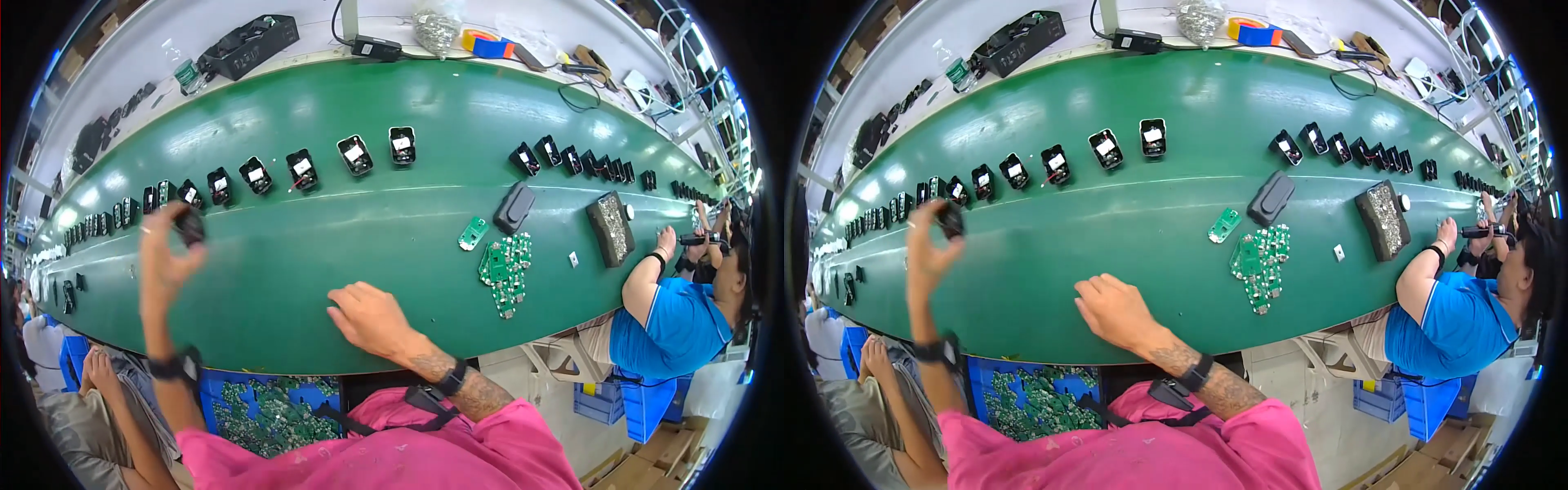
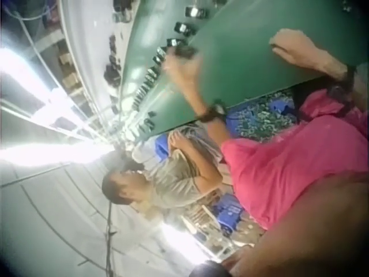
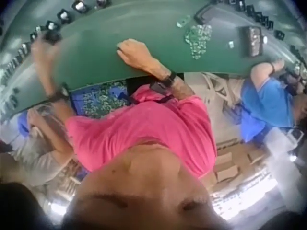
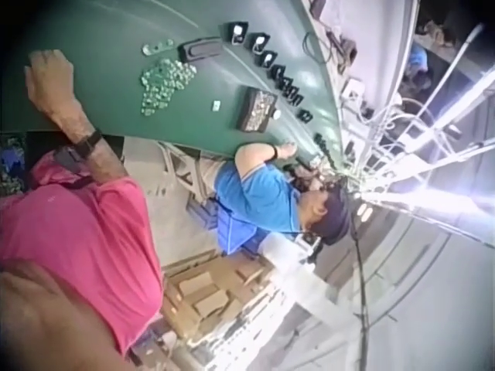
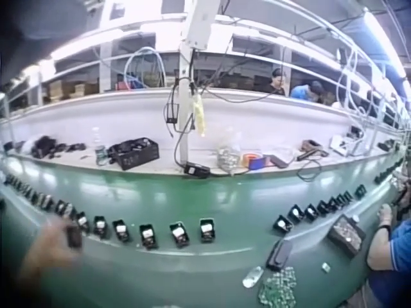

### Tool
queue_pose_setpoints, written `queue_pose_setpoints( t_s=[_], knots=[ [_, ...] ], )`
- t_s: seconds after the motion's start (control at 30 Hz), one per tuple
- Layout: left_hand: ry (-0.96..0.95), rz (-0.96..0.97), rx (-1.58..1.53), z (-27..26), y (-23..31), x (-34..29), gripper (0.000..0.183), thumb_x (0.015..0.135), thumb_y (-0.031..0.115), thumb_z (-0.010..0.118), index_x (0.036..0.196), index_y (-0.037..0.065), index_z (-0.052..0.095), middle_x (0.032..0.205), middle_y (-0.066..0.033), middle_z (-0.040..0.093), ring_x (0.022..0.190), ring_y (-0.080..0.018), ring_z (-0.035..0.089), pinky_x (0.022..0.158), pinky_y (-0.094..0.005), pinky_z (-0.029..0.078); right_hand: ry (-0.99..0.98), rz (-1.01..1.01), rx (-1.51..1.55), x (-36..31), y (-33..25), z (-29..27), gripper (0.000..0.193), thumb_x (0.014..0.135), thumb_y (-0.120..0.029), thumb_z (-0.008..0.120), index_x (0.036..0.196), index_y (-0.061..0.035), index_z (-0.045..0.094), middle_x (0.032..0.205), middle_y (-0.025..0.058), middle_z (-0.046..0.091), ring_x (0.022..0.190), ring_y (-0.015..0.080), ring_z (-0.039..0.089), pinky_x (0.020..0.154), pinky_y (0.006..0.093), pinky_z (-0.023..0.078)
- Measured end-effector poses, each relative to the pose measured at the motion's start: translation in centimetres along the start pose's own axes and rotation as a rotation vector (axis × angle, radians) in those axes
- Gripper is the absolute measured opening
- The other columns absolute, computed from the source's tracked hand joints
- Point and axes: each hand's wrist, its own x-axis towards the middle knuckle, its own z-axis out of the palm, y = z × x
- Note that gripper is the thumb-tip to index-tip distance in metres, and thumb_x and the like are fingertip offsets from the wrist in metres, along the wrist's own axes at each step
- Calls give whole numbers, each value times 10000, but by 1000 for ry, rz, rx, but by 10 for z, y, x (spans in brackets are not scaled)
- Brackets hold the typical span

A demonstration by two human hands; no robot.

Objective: Assembling electronic circuit boards into black plastic housings on a production line.

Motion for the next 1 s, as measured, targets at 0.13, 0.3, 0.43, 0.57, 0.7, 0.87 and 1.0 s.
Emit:
queue_pose_setpoints(
  t_s=[0.13, 0.3, 0.43, 0.57, 0.7, 0.87, 1.0],
  knots=[
    [-315, 31, -187, 46, 135, -63, 661, 606, 212, 820, 1218, 75, 611, 1166, -121, 636, 1106, -345, 577, 1002, -443, 433, 30, 150, -499, 4, 22, -99, 269, 760, -3, 633, 1027, -33, 654, 980, 158, 621, 935, 347, 578, 819, 449, 505],
    [-227, 67, -255, 123, 198, -99, 785, 635, 302, 862, 1341, 130, 564, 1324, -44, 592, 1182, -305, 522, 1045, -436, 383, -271, 265, -801, -2, 79, -160, 415, 724, -3, 641, 1137, -23, 672, 1183, 137, 609, 1091, 347, 548, 889, 449, 480],
    [-70, 16, -328, 127, 212, -105, 815, 673, 290, 856, 1396, 116, 525, 1330, -64, 578, 1184, -302, 514, 973, -424, 415, -279, 163, -869, 3, 94, -151, 199, 802, -32, 616, 997, -11, 653, 981, 128, 635, 958, 337, 568, 818, 465, 472],
    [139, -242, -530, 120, 208, -137, 650, 719, 188, 863, 1299, 45, 606, 1198, -112, 662, 965, -243, 634, 875, -364, 502, -41, -49, -762, 0, 95, -153, 87, 942, -43, 547, 942, 12, 614, 857, 134, 633, 805, 298, 629, 701, 405, 505],
    [90, -541, -733, 105, 231, -161, 344, 804, 101, 778, 1126, 20, 690, 938, -82, 706, 766, -160, 664, 704, -291, 526, -120, 584, 283, -21, 14, -140, 181, 1029, -96, 518, 1043, 51, 624, 807, 106, 681, 616, 174, 691, 524, 271, 522],
    [150, -558, -812, 114, 240, -177, 259, 822, 30, 728, 1078, 4, 705, 917, -84, 721, 802, -152, 675, 732, -262, 517, -228, 437, 457, -42, -25, -103, 169, 975, -33, 599, 1103, 55, 664, 802, 95, 693, 619, 144, 694, 531, 263, 541],
    [135, -595, -847, 114, 237, -180, 239, 848, 31, 704, 1084, -3, 699, 912, -92, 720, 798, -153, 678, 740, -269, 525, -150, 213, 222, -41, -23, -89, 202, 938, -20, 637, 1129, 39, 661, 785, 105, 684, 598, 144, 666, 544, 282, 519]
  ],
)
